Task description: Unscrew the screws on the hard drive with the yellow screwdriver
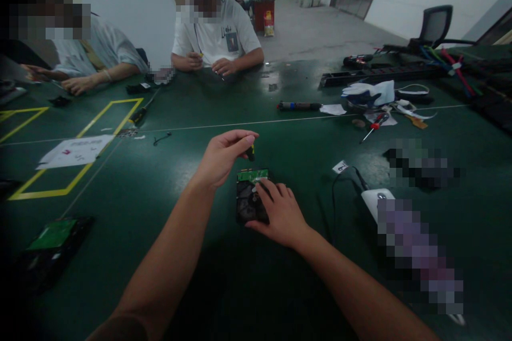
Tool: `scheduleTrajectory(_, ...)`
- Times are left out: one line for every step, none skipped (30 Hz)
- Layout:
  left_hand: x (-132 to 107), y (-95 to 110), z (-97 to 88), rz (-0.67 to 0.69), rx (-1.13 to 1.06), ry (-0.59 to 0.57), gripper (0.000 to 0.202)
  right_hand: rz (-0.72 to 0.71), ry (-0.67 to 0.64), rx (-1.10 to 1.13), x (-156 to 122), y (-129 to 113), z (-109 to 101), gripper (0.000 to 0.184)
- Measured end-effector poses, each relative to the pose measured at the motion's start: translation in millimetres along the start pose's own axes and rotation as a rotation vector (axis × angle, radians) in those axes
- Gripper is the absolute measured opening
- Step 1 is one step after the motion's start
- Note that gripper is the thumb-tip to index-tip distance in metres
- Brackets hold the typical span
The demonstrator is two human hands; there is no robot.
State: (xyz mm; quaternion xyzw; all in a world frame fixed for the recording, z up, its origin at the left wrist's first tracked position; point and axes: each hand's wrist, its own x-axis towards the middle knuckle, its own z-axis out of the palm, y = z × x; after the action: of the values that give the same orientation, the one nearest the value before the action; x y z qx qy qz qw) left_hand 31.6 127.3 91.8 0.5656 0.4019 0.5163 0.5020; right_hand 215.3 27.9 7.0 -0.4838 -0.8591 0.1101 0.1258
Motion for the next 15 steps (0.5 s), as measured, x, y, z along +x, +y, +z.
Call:
scheduleTrajectory(-0.2,0.5,-0.3,-0.002,0.015,-0.004,0.021,0.001,-0.002,-0.001,0.0,0.0,-0.2,0.088)
scheduleTrajectory(-0.3,1.1,-0.6,-0.004,0.026,-0.005,0.021,0.002,-0.003,-0.002,0.0,-0.1,-0.5,0.088)
scheduleTrajectory(-0.5,1.7,-0.9,-0.004,0.033,-0.005,0.02,0.003,-0.004,-0.002,0.0,-0.2,-0.8,0.088)
scheduleTrajectory(-0.6,2.3,-1.0,-0.003,0.035,-0.005,0.02,0.003,-0.004,-0.001,-0.1,-0.2,-1.2,0.088)
scheduleTrajectory(-0.8,3.0,-1.0,-0.001,0.032,-0.006,0.019,0.002,-0.003,0.001,-0.2,-0.3,-1.5,0.087)
scheduleTrajectory(-1.0,3.6,-0.7,-0.001,0.021,-0.007,0.019,0.0,-0.003,0.001,-0.3,-0.3,-1.7,0.087)
scheduleTrajectory(-1.1,4.3,-0.3,-0.005,0.004,-0.009,0.02,-0.002,-0.002,0.002,-0.4,-0.2,-1.9,0.087)
scheduleTrajectory(-1.3,4.9,0.3,-0.014,-0.018,-0.012,0.02,-0.004,-0.001,0.002,-0.4,-0.2,-2.0,0.087)
scheduleTrajectory(-1.5,5.4,1.0,-0.025,-0.045,-0.018,0.021,-0.005,0.0,0.002,-0.4,-0.1,-2.0,0.087)
scheduleTrajectory(-1.5,5.8,1.7,-0.035,-0.073,-0.023,0.02,-0.004,0.001,0.002,-0.4,-0.1,-2.0,0.088)
scheduleTrajectory(-1.5,6.0,2.3,-0.044,-0.099,-0.029,0.019,-0.003,0.002,0.002,-0.3,0.0,-1.9,0.088)
scheduleTrajectory(-1.5,6.0,2.7,-0.049,-0.12,-0.035,0.017,-0.002,0.002,0.002,-0.2,-0.1,-1.7,0.088)
scheduleTrajectory(-1.4,5.8,3.0,-0.049,-0.135,-0.04,0.015,-0.003,0.002,0.001,-0.1,-0.2,-1.6,0.088)
scheduleTrajectory(-1.2,5.4,3.0,-0.047,-0.145,-0.043,0.014,-0.003,0.003,0.001,0.1,-0.4,-1.5,0.087)
scheduleTrajectory(-1.0,4.9,2.9,-0.045,-0.149,-0.044,0.014,-0.003,0.003,0.002,0.2,-0.6,-1.5,0.087)
